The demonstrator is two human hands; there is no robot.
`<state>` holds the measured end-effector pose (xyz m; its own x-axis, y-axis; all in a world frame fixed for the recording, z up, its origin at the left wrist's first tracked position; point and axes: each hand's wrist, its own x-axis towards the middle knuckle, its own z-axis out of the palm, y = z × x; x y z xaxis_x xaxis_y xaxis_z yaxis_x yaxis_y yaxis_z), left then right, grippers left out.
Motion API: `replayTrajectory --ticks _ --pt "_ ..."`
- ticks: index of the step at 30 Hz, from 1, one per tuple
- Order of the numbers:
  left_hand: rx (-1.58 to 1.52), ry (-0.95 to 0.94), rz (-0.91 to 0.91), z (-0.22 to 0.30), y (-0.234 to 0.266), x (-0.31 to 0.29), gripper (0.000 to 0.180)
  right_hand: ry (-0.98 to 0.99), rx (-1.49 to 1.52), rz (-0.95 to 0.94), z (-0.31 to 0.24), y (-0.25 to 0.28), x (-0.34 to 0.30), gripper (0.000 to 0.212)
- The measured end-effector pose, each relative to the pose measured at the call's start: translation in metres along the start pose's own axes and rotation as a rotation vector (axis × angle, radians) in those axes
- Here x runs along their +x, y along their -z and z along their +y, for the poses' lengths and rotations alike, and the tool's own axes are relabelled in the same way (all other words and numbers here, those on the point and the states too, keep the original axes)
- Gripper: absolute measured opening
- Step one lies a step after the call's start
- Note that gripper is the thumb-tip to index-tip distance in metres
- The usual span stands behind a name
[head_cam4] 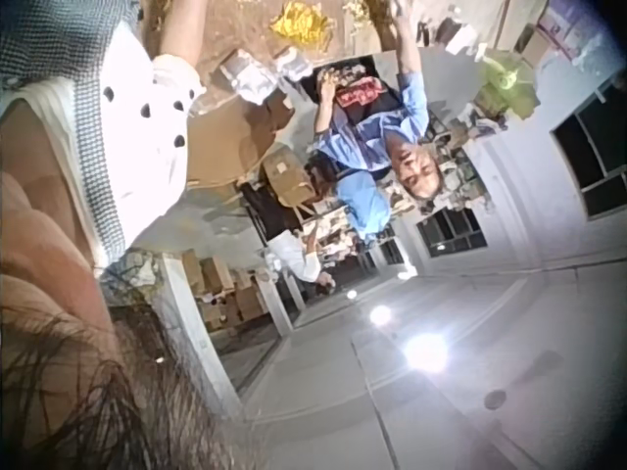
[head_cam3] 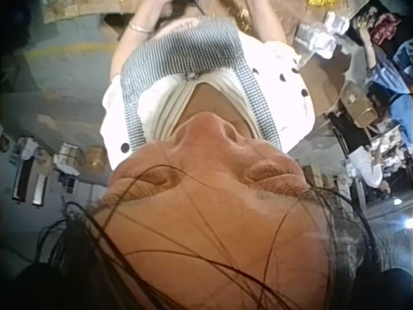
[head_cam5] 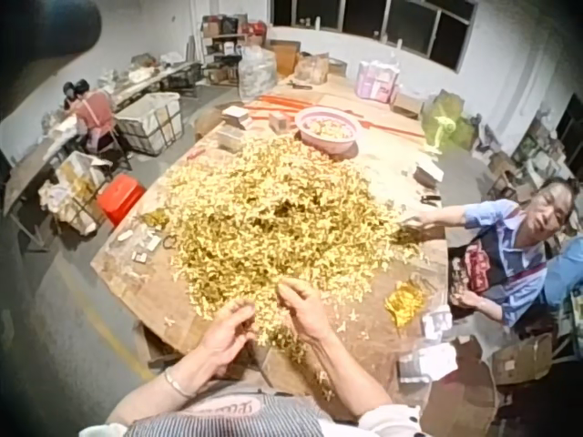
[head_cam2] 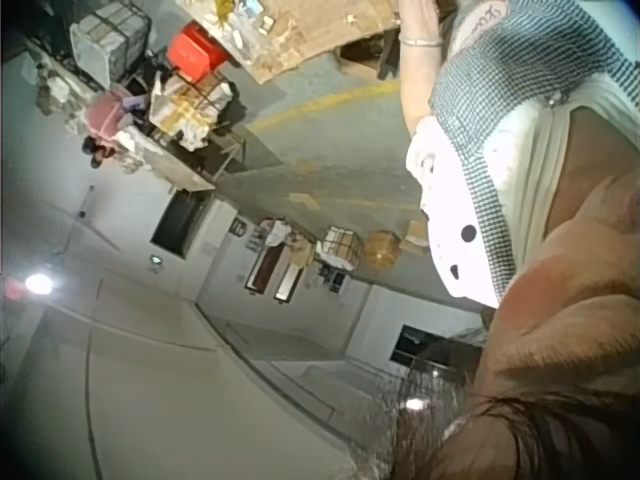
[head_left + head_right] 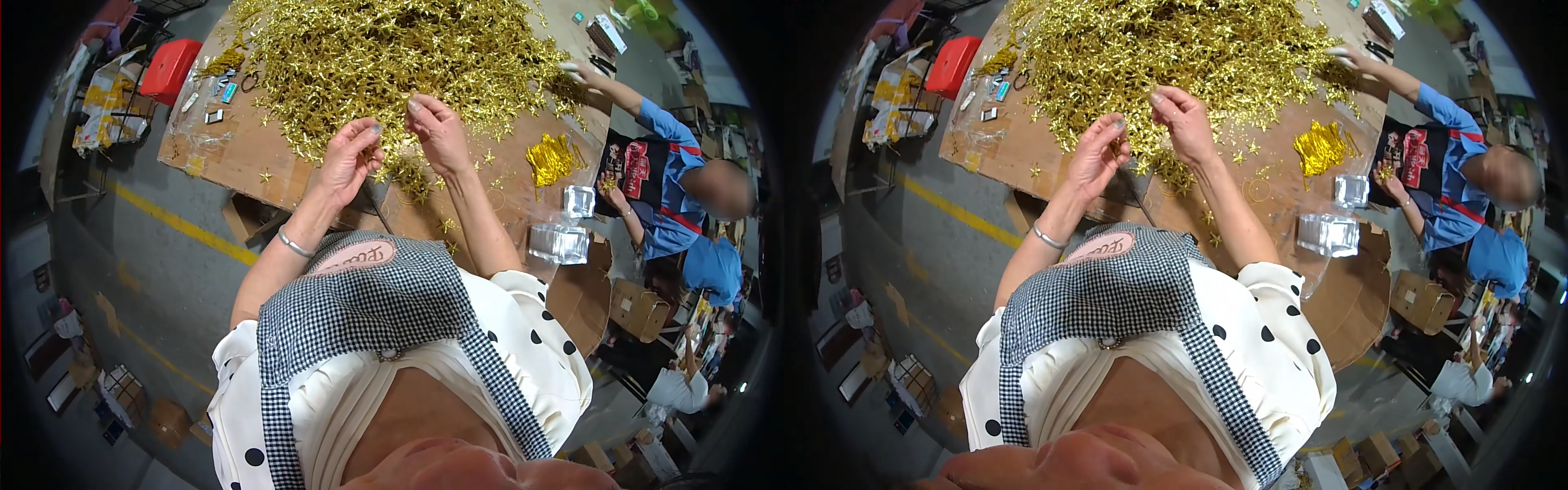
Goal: The person picks up gold star pieces from a pile on the table and attaches them together by hand.
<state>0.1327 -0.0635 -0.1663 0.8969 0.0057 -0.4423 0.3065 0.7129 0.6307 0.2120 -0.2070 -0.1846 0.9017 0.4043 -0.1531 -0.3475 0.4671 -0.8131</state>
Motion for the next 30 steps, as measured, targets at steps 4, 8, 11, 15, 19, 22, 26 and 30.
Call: replayTrajectory --ticks 4,8,11,15,19,22,26,30 --pt "0.028 -0.069 -0.047 0.005 -0.013 -0.002 0.022 -0.027 0.098 -0.037 -0.002 -0.009 -0.015 0.013" --pt "0.061 -0.094 -0.056 0.004 -0.012 -0.004 0.020 -0.046 0.142 -0.056 -0.002 -0.012 -0.023 0.010" --pt "0.049 -0.110 -0.046 0.004 -0.013 -0.005 0.019 -0.041 0.141 -0.069 0.000 -0.013 -0.026 0.008" --pt "0.045 -0.141 -0.019 0.003 -0.012 -0.007 0.018 -0.043 0.091 -0.041 0.001 -0.016 -0.031 0.007" --pt "0.057 -0.199 0.023 -0.002 -0.012 -0.008 0.015 -0.021 0.009 -0.059 0.005 -0.015 -0.034 0.006" --pt "0.058 -0.207 0.042 -0.002 -0.010 -0.008 0.014 -0.025 -0.025 -0.050 0.008 -0.013 -0.033 0.009" --pt "0.044 -0.198 0.032 -0.002 0.004 -0.008 0.013 -0.046 -0.290 -0.133 0.000 0.001 -0.011 0.016" --pt "-0.049 -0.122 0.077 -0.001 0.008 -0.012 0.011 0.244 -0.798 0.106 -0.003 0.050 0.063 0.028"
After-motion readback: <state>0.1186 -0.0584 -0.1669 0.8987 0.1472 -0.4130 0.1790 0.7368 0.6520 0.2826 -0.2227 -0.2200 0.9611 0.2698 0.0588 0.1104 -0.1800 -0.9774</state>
